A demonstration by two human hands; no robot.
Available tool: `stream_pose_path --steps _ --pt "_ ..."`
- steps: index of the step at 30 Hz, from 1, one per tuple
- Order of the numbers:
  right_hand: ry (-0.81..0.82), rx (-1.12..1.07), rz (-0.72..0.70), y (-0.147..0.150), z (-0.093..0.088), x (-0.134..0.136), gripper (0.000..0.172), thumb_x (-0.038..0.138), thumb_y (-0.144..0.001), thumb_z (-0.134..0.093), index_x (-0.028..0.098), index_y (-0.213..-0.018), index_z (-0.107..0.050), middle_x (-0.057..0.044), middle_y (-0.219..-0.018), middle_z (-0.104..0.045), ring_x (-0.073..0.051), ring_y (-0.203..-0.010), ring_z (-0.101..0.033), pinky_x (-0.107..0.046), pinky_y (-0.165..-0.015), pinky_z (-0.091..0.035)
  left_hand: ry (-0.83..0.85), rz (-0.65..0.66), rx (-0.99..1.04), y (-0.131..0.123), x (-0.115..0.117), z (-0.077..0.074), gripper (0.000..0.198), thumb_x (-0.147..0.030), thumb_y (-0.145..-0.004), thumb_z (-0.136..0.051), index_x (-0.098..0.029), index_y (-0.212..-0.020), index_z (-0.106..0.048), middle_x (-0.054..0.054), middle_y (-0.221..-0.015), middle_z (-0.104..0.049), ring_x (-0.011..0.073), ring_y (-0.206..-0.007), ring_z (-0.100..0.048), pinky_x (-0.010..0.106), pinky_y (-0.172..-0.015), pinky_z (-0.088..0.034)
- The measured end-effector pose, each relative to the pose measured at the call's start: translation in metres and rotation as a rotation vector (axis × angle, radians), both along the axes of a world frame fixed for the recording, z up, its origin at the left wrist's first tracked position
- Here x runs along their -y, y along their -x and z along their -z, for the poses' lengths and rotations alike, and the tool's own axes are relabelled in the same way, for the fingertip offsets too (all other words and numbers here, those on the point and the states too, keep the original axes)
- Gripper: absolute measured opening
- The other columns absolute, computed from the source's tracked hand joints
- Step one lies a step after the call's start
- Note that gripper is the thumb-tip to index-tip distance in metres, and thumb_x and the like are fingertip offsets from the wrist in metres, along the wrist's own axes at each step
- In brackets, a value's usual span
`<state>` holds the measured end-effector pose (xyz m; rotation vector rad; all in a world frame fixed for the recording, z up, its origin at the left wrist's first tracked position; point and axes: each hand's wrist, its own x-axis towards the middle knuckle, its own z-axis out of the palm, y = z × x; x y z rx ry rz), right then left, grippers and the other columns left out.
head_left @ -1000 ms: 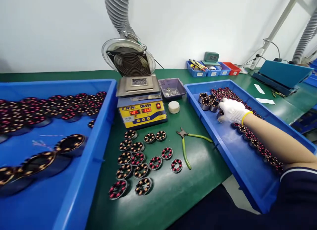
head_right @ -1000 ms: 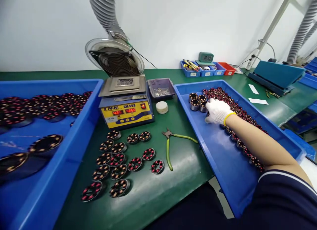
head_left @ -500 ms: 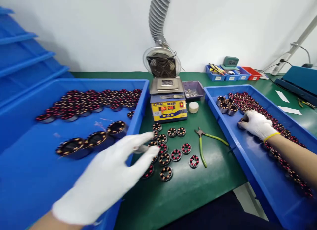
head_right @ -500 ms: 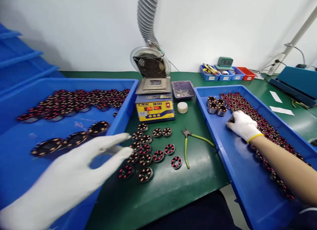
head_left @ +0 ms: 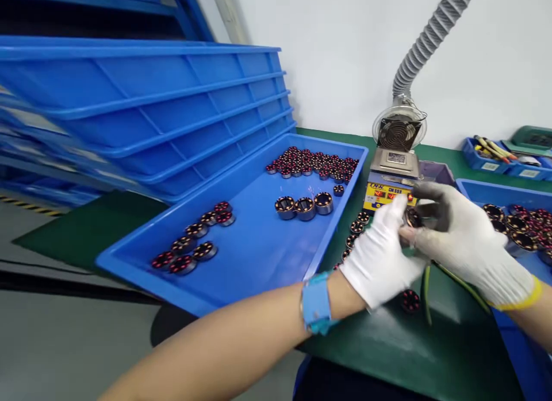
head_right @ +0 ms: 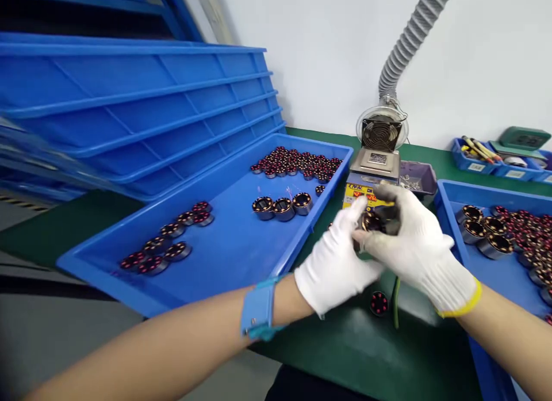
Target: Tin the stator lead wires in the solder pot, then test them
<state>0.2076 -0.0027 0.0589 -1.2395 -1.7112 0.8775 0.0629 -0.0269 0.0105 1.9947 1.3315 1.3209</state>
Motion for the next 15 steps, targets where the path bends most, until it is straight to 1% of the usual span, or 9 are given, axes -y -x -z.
stream_pose_path --steps 2,3,4,6,8,10,11,13,15 --pt "0.068 -0.163 -0.110 0.018 0.003 -0.016 0.071 0.043 -0.066 -0.080 0.020 -0.127 -0.054 -0.014 -0.123 -0.063 -0.029 -0.102 -0.067 -0.043 -0.082 -0.060 -0.002 -0.067 0.086 0.018 -0.016 0.004 0.059 -0.028 -0.071 -0.071 -0.016 -0.126 -0.051 0.014 -0.120 -0.064 0.0269 -0.109 -0.064 0.043 -0.099 -0.053" --pt "0.114 -0.209 -0.145 0.021 0.005 -0.023 0.070 0.044 -0.067 -0.079 0.019 -0.128 -0.054 -0.013 -0.125 -0.063 -0.028 -0.103 -0.066 -0.041 -0.083 -0.060 0.002 -0.069 0.144 0.028 -0.023 0.007 0.054 -0.028 -0.071 -0.071 -0.015 -0.120 -0.053 0.013 -0.113 -0.066 0.0252 -0.103 -0.067 0.043 -0.097 -0.054" --pt "0.156 -0.221 -0.187 0.023 0.008 -0.029 0.068 0.044 -0.069 -0.078 0.018 -0.127 -0.055 -0.013 -0.123 -0.063 -0.028 -0.101 -0.067 -0.039 -0.081 -0.060 -0.001 -0.055 0.196 0.036 -0.030 0.010 0.051 -0.028 -0.070 -0.072 -0.015 -0.116 -0.053 0.012 -0.111 -0.067 0.0244 -0.101 -0.067 0.042 -0.096 -0.055" --pt "0.258 -0.170 -0.278 0.021 0.018 -0.036 0.060 0.045 -0.075 -0.076 0.018 -0.125 -0.059 -0.012 -0.114 -0.067 -0.025 -0.095 -0.068 -0.035 -0.074 -0.060 -0.054 0.013 0.233 0.047 -0.041 0.015 0.053 -0.028 -0.067 -0.074 -0.016 -0.115 -0.053 0.014 -0.119 -0.063 0.0261 -0.110 -0.064 0.044 -0.099 -0.053" --pt "0.378 -0.146 -0.386 0.017 0.031 -0.040 0.048 0.045 -0.082 -0.070 0.018 -0.121 -0.063 -0.009 -0.102 -0.070 -0.021 -0.084 -0.068 -0.030 -0.068 -0.058 -0.151 0.117 0.148 0.051 -0.047 0.018 0.056 -0.026 -0.064 -0.075 -0.017 -0.115 -0.054 0.016 -0.131 -0.057 0.0301 -0.125 -0.055 0.048 -0.105 -0.049" --pt "0.480 -0.222 -0.451 0.013 0.043 -0.042 0.042 0.045 -0.086 -0.066 0.019 -0.118 -0.064 -0.006 -0.096 -0.070 -0.017 -0.079 -0.067 -0.027 -0.067 -0.056 -0.213 0.231 0.027 0.050 -0.049 0.019 0.060 -0.024 -0.062 -0.076 -0.017 -0.118 -0.053 0.019 -0.136 -0.053 0.0323 -0.133 -0.048 0.051 -0.108 -0.046" --pt "0.512 -0.275 -0.461 0.012 0.047 -0.042 0.040 0.045 -0.085 -0.068 0.019 -0.116 -0.065 -0.006 -0.096 -0.071 -0.016 -0.079 -0.067 -0.026 -0.068 -0.056 -0.222 0.268 -0.013 0.048 -0.049 0.019 0.062 -0.024 -0.063 -0.075 -0.015 -0.120 -0.052 0.020 -0.135 -0.053 0.0323 -0.133 -0.047 0.051 -0.108 -0.046" --pt "0.548 -0.331 -0.456 0.012 0.048 -0.041 0.041 0.041 -0.079 -0.074 0.018 -0.112 -0.065 -0.006 -0.101 -0.071 -0.017 -0.084 -0.067 -0.027 -0.073 -0.057 -0.223 0.268 -0.035 0.044 -0.046 0.018 0.063 -0.024 -0.066 -0.074 -0.013 -0.123 -0.050 0.022 -0.134 -0.053 0.0313 -0.131 -0.050 0.050 -0.108 -0.046" --pt "0.528 -0.322 -0.414 0.014 0.043 -0.040 0.041 0.036 -0.074 -0.077 0.017 -0.109 -0.065 -0.008 -0.105 -0.070 -0.020 -0.089 -0.068 -0.029 -0.076 -0.057 -0.201 0.174 -0.007 0.040 -0.041 0.017 0.062 -0.025 -0.068 -0.074 -0.013 -0.124 -0.050 0.022 -0.134 -0.053 0.0306 -0.129 -0.051 0.049 -0.109 -0.045"
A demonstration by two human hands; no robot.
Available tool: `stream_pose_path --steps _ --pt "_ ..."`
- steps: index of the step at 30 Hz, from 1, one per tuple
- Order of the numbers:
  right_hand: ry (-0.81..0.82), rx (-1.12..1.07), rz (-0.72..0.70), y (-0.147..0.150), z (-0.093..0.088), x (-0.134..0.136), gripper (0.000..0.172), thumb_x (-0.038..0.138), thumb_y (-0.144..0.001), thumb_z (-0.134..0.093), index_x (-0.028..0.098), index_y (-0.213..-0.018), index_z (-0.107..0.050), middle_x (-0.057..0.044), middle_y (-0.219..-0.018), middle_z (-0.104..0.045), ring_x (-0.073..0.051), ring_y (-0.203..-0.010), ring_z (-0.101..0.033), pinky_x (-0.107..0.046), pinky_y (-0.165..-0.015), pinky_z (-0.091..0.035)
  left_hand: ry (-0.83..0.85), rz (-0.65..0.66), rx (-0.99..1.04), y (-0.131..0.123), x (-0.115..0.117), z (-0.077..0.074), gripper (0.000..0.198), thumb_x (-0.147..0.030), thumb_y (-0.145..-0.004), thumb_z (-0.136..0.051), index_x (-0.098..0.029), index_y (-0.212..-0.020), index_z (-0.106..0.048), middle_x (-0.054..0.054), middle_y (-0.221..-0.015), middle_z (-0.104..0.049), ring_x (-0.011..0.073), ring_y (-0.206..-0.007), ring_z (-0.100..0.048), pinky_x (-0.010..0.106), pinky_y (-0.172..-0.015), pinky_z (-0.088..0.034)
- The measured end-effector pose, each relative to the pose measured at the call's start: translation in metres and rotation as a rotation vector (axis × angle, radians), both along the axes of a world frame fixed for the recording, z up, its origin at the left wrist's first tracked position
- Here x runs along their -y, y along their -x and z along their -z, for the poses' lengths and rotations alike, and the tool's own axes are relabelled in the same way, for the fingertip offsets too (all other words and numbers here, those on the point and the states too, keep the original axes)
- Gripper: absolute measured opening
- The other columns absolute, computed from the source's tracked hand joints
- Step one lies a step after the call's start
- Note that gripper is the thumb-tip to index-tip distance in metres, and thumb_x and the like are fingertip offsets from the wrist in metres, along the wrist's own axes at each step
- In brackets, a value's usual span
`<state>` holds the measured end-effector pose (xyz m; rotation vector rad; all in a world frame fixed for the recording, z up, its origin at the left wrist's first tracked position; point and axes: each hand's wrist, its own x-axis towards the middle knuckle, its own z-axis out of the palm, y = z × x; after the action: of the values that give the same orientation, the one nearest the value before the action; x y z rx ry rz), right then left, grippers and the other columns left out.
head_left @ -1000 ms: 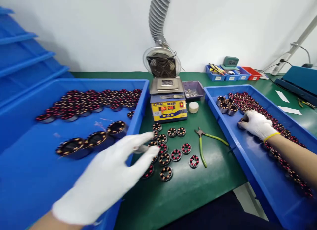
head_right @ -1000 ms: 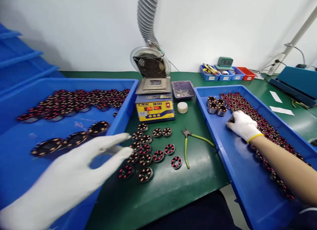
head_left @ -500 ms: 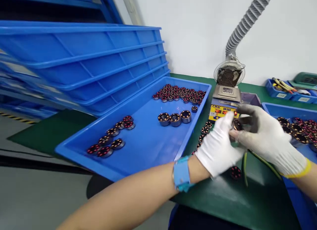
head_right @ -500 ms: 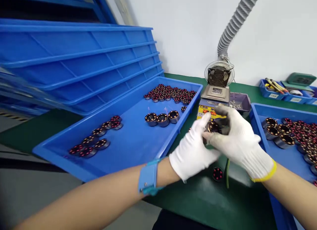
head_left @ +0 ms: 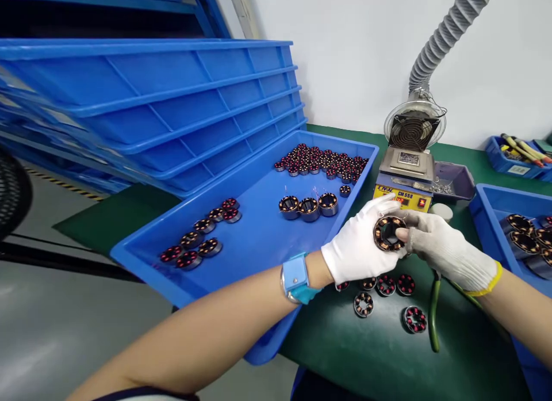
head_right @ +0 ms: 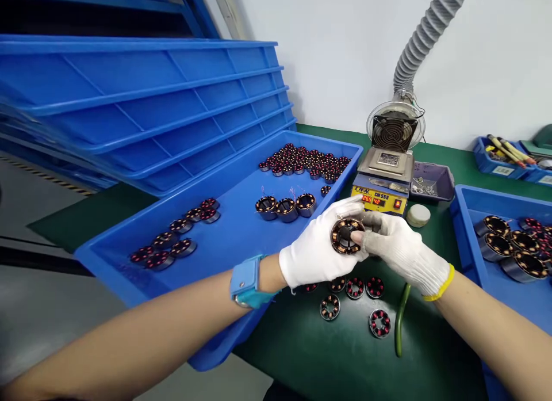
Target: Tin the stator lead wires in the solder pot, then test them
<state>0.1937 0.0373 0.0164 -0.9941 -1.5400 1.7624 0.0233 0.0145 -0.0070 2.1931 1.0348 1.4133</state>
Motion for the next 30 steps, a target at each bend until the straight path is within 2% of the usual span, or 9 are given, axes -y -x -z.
stream_pose_path --steps 3,8,12,15,19,22,25,28,30 --pt "-0.074 0.069 0.125 0.005 -0.008 0.004 0.046 0.032 -0.070 -0.078 0.016 -0.110 -0.063 -0.009 -0.104 -0.071 -0.022 -0.092 -0.068 -0.033 -0.079 -0.058 0.120 -0.160 0.078 -0.005 0.006 0.000 0.075 -0.033 -0.064 -0.079 -0.014 -0.129 -0.049 0.019 -0.137 -0.053 0.0318 -0.128 -0.052 0.049 -0.111 -0.044" --pt "-0.179 0.155 0.222 0.012 -0.005 0.013 0.052 0.032 -0.066 -0.079 0.017 -0.113 -0.061 -0.009 -0.105 -0.070 -0.026 -0.093 -0.068 -0.044 -0.085 -0.057 0.187 -0.144 0.082 -0.002 0.009 0.000 0.071 -0.028 -0.066 -0.074 -0.012 -0.131 -0.051 0.016 -0.133 -0.059 0.0275 -0.123 -0.058 0.044 -0.111 -0.044" --pt "-0.492 0.359 0.345 0.010 -0.007 0.016 0.053 0.034 -0.065 -0.080 0.017 -0.113 -0.064 -0.010 -0.108 -0.069 -0.029 -0.100 -0.066 -0.050 -0.094 -0.052 0.197 -0.176 0.011 0.002 0.007 -0.003 0.073 -0.027 -0.071 -0.068 -0.014 -0.139 -0.047 0.012 -0.140 -0.056 0.0268 -0.127 -0.055 0.040 -0.112 -0.043" --pt "-0.658 0.383 0.418 0.006 -0.007 0.014 0.060 0.039 -0.064 -0.082 0.016 -0.116 -0.063 -0.011 -0.113 -0.068 -0.030 -0.105 -0.064 -0.050 -0.096 -0.051 0.348 -0.264 -0.083 0.003 0.004 -0.011 0.057 -0.027 -0.072 -0.066 -0.016 -0.128 -0.058 0.011 -0.121 -0.068 0.0288 -0.112 -0.065 0.040 -0.099 -0.052" --pt "-0.594 0.275 0.401 0.001 -0.003 0.003 0.063 0.041 -0.065 -0.082 0.014 -0.118 -0.061 -0.012 -0.112 -0.068 -0.028 -0.104 -0.065 -0.047 -0.096 -0.051 0.702 -0.090 -0.122 0.012 0.004 -0.033 0.019 -0.034 -0.080 -0.061 -0.017 -0.077 -0.069 0.005 -0.066 -0.071 0.0193 -0.062 -0.067 0.027 -0.058 -0.053" --pt "-0.513 0.191 0.423 0.001 -0.005 -0.006 0.063 0.038 -0.064 -0.083 0.014 -0.117 -0.061 -0.011 -0.109 -0.069 -0.026 -0.098 -0.067 -0.044 -0.092 -0.054 0.915 0.074 -0.085 0.031 0.010 -0.059 0.020 -0.034 -0.081 -0.059 -0.018 -0.071 -0.069 -0.001 -0.044 -0.060 0.0107 -0.035 -0.047 0.020 -0.036 -0.035" --pt "-0.404 0.109 0.484 0.002 -0.009 -0.012 0.058 0.034 -0.061 -0.084 0.013 -0.111 -0.063 -0.008 -0.101 -0.070 -0.022 -0.088 -0.067 -0.040 -0.085 -0.056 1.014 0.246 -0.012 0.050 0.015 -0.080 0.013 -0.031 -0.073 -0.066 -0.019 -0.067 -0.068 -0.001 -0.039 -0.056 0.0098 -0.028 -0.040 0.020 -0.030 -0.028" --pt "-0.233 0.016 0.493 0.002 -0.008 -0.015 0.053 0.040 -0.063 -0.083 0.014 -0.105 -0.064 -0.004 -0.088 -0.069 -0.017 -0.080 -0.066 -0.036 -0.080 -0.057 0.829 0.041 0.200 0.052 0.013 -0.080 0.015 -0.032 -0.071 -0.071 -0.018 -0.075 -0.067 0.000 -0.048 -0.061 0.0103 -0.036 -0.049 0.019 -0.035 -0.036" --pt "-0.165 -0.073 0.444 0.003 -0.007 -0.015 0.049 0.045 -0.067 -0.081 0.016 -0.103 -0.064 -0.003 -0.087 -0.069 -0.015 -0.079 -0.066 -0.033 -0.079 -0.056 0.777 -0.051 0.293 0.041 0.009 -0.067 0.034 -0.030 -0.069 -0.076 -0.015 -0.098 -0.066 0.006 -0.077 -0.073 0.0145 -0.057 -0.064 0.024 -0.048 -0.050"
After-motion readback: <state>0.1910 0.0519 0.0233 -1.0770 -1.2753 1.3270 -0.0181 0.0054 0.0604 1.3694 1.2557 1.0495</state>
